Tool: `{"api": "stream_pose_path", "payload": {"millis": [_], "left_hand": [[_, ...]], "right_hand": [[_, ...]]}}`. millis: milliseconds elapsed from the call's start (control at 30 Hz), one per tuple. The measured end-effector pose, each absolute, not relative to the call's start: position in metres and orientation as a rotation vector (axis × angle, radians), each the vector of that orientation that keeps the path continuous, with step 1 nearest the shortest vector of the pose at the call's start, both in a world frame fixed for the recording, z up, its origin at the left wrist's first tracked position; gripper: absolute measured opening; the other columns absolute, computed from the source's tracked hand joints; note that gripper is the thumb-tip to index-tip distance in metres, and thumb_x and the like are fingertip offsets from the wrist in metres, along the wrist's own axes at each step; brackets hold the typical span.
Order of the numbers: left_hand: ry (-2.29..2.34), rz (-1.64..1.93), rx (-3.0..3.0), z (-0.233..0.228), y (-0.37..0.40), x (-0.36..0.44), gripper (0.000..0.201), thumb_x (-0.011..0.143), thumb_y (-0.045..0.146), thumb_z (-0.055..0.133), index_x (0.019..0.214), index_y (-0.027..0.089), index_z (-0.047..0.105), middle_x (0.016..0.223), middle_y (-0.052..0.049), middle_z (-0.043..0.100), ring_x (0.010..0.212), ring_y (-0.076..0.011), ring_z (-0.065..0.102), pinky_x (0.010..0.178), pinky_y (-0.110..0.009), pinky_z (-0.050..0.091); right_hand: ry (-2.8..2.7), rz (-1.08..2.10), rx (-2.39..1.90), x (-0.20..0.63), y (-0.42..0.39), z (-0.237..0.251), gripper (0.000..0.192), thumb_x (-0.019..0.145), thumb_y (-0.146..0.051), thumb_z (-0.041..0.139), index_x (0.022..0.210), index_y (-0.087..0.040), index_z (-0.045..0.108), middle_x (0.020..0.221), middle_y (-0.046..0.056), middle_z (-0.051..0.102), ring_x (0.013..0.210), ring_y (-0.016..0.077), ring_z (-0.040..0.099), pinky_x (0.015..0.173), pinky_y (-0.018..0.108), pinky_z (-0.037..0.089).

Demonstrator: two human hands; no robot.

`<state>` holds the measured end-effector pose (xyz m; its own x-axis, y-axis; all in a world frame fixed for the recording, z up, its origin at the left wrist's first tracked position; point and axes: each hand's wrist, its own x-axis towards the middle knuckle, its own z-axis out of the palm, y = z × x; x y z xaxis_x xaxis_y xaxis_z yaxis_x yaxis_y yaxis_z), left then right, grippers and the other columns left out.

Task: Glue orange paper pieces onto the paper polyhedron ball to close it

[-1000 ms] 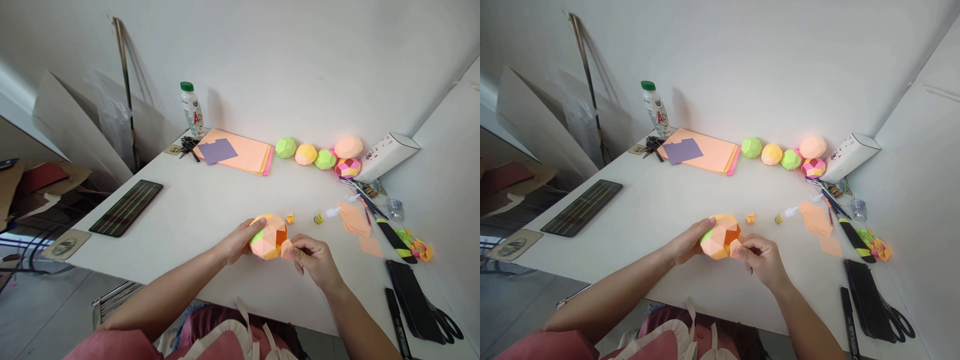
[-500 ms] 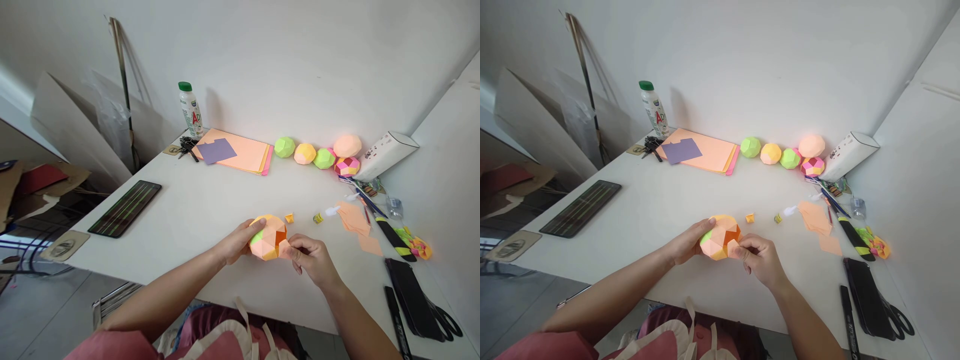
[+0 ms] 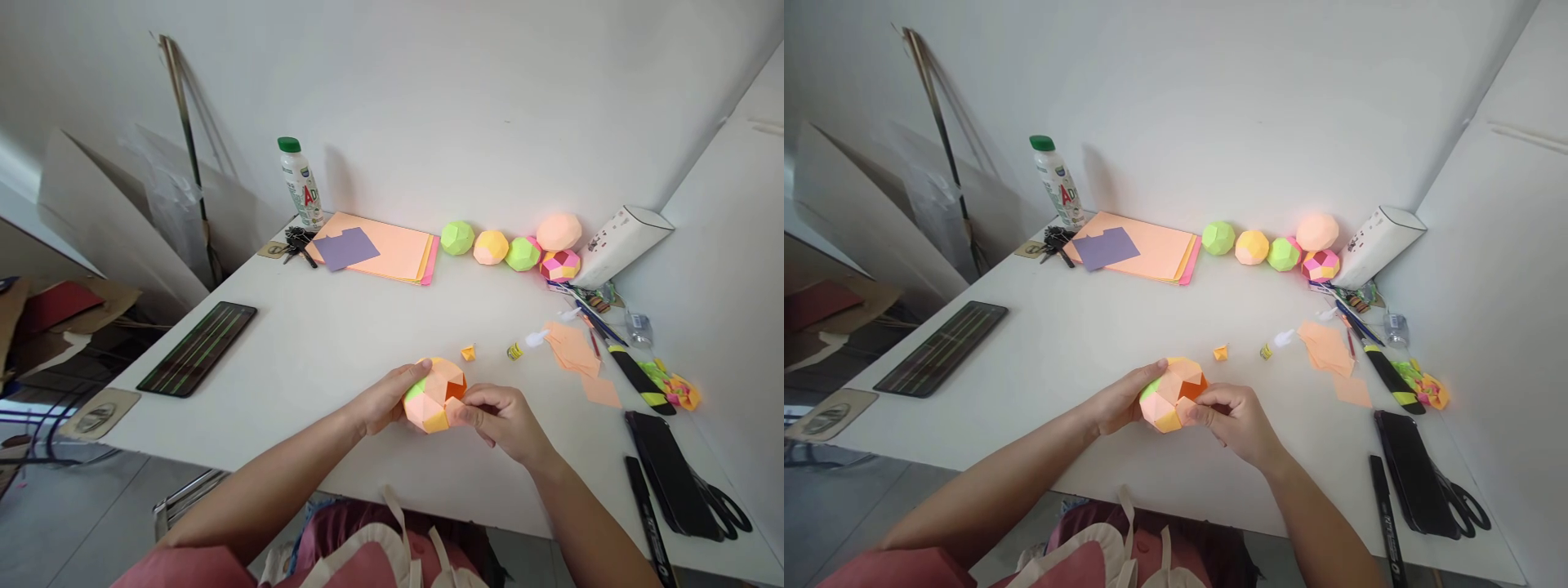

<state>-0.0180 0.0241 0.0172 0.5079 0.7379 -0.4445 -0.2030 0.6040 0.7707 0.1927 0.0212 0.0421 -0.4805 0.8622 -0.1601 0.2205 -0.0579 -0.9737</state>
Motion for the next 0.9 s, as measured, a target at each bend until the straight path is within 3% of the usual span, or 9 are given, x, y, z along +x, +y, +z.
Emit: {"api": "stream_pose_path", "payload": {"millis": [267, 533, 733, 900], "left_hand": [[0.828, 0.634, 0.714, 0.015, 0.024, -0.017, 0.066, 0.081, 0.070, 0.049, 0.118, 0.017, 0.063, 0.109, -0.015, 0.068, 0.088, -0.0259, 0.064, 0.066, -0.032, 0.051], [0.805, 0.694, 0.720, 0.014, 0.021, -0.015, 0.063, 0.081, 0.069, 0.050, 0.114, 0.017, 0.063, 0.106, -0.013, 0.068, 0.090, -0.0270, 0.063, 0.073, -0.036, 0.052], [0.794, 0.745, 0.726, 0.007, 0.021, -0.014, 0.064, 0.079, 0.069, 0.052, 0.112, 0.015, 0.061, 0.104, -0.014, 0.067, 0.092, -0.0275, 0.062, 0.073, -0.035, 0.050], [0.740, 0.761, 0.764, 0.005, 0.020, -0.014, 0.059, 0.081, 0.066, 0.052, 0.114, 0.016, 0.059, 0.106, -0.013, 0.066, 0.092, -0.0263, 0.061, 0.073, -0.034, 0.050]], "right_hand": [[-1.690, 1.483, -1.182, 0.189, 0.017, 0.043, 0.034, 0.082, -0.046, 0.066, 0.069, -0.015, 0.068, 0.063, -0.001, 0.054, 0.040, 0.0041, 0.035, 0.038, 0.022, 0.029], [-1.707, 1.450, -1.209, 0.187, 0.011, 0.047, 0.036, 0.086, -0.046, 0.058, 0.067, -0.016, 0.062, 0.061, -0.002, 0.048, 0.044, 0.0060, 0.033, 0.040, 0.022, 0.028], [-1.728, 1.361, -1.198, 0.187, 0.008, 0.047, 0.031, 0.087, -0.040, 0.058, 0.066, -0.017, 0.060, 0.064, -0.001, 0.049, 0.059, 0.0115, 0.042, 0.053, 0.024, 0.035], [-1.762, 1.313, -1.199, 0.187, 0.008, 0.047, 0.029, 0.087, -0.036, 0.059, 0.065, -0.017, 0.059, 0.063, -0.001, 0.050, 0.059, 0.0115, 0.041, 0.053, 0.025, 0.034]]}}
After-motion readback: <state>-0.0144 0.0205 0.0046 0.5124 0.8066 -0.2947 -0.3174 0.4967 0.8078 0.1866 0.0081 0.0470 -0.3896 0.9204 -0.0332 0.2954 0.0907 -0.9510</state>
